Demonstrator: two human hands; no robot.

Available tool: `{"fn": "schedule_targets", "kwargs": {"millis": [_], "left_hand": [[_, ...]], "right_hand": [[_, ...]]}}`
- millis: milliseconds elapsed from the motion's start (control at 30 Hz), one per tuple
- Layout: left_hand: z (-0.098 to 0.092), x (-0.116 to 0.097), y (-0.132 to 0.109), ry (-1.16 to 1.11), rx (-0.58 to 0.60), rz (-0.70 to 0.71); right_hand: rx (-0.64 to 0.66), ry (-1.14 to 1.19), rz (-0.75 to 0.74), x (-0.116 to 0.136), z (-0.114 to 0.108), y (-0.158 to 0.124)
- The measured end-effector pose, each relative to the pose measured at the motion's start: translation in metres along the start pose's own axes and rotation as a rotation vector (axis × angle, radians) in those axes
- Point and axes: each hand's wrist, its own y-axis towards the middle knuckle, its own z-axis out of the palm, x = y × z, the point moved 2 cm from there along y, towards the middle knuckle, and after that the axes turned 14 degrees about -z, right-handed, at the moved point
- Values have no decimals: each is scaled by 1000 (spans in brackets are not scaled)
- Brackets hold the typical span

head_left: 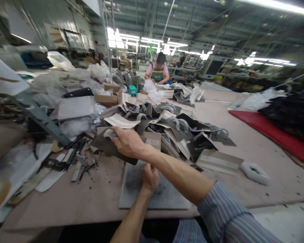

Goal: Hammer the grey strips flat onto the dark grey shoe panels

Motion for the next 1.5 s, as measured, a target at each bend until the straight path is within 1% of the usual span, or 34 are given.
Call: {"fn": "schedule_targets", "kwargs": {"millis": [67, 100, 133, 167, 200, 233, 267, 300, 333, 367, 400, 433, 467, 500, 533, 600, 667, 700, 767, 833, 900, 967, 1033, 1067, 1100, 1133, 1167, 1233, 1267, 1300, 1333, 1400, 1467, 1500], "left_hand": [[2, 2, -3, -52, -37, -28], [1, 3, -3, -77, -50, -36], [-1, 4, -4, -105, -75, -46], [-5, 5, -4, -137, -120, -63], [-10, 6, -4, -174, -187, -85], [-18, 7, -5, -217, -277, -105], [-25, 8, -7, -256, -369, -117], [-33, 8, -9, -279, -439, -116], [-39, 7, -11, -278, -469, -101], [-43, 5, -13, -257, -455, -75], [-45, 1, -15, -217, -401, -45], [-44, -3, -16, -172, -321, -20], [-41, -7, -17, -134, -224, -4], [-36, -11, -18, -111, -127, 3], [-29, -13, -18, -103, -38, -1], [-13, -15, -16, -111, 106, -24], [1, -13, -13, -113, 203, -52], [7, -12, -11, -108, 231, -62], [13, -9, -9, -92, 256, -74], [15, -7, -8, -65, 266, -75], [14, -5, -8, -34, 288, -69], [12, -4, -7, -13, 300, -60], [11, -2, -6, 4, 296, -49], [11, -1, -6, 13, 292, -44], [12, -1, -5, 22, 287, -42], [12, 0, -5, 28, 281, -40], [13, 0, -5, 35, 274, -38], [15, 1, -6, 57, 254, -26], [16, 1, -7, 76, 241, -16], [17, 1, -8, 104, 226, -3], [17, 2, -10, 139, 209, 15], [17, 2, -14, 219, 173, 64], [17, 2, -18, 296, 154, 129], [17, 1, -19, 330, 157, 161]], "right_hand": [[-211, 60, 68, -1, -45, -53], [-325, 94, 122, 0, -60, -83], [-428, 128, 184, 1, -68, -115], [-515, 164, 255, 3, -68, -147], [-582, 200, 333, 4, -59, -178], [-632, 234, 413, 5, -43, -205], [-684, 252, 485, 6, -22, -229], [-703, 261, 541, 7, 3, -249], [-717, 255, 595, 8, 29, -264], [-724, 245, 636, 9, 54, -276], [-713, 246, 667, 10, 77, -283], [-698, 255, 691, 10, 95, -287], [-678, 275, 709, 10, 108, -289], [-653, 302, 724, 10, 116, -289], [-627, 328, 734, 9, 120, -289], [-571, 355, 735, 6, 118, -286], [-540, 350, 707, 5, 109, -283], [-543, 351, 685, 6, 105, -283], [-572, 377, 642, 7, 98, -285], [-587, 419, 613, 7, 93, -292], [-608, 402, 631, -2, 86, -306], [-655, 267, 691, -20, 75, -327], [-674, 29, 761, -44, 63, -355], [-650, -100, 793, -57, 57, -371], [-597, -213, 828, -69, 53, -386], [-517, -298, 867, -79, 50, -400], [-415, -346, 906, -89, 49, -412], [-213, -349, 971, -101, 49, -431], [-143, -321, 995, -105, 50, -436], [-110, -278, 1015, -107, 50, -438], [-116, -212, 1037, -108, 50, -438], [-217, 69, 1107, -109, 48, -433], [-316, 455, 1148, -107, 48, -422], [-344, 625, 1148, -105, 47, -415]]}}
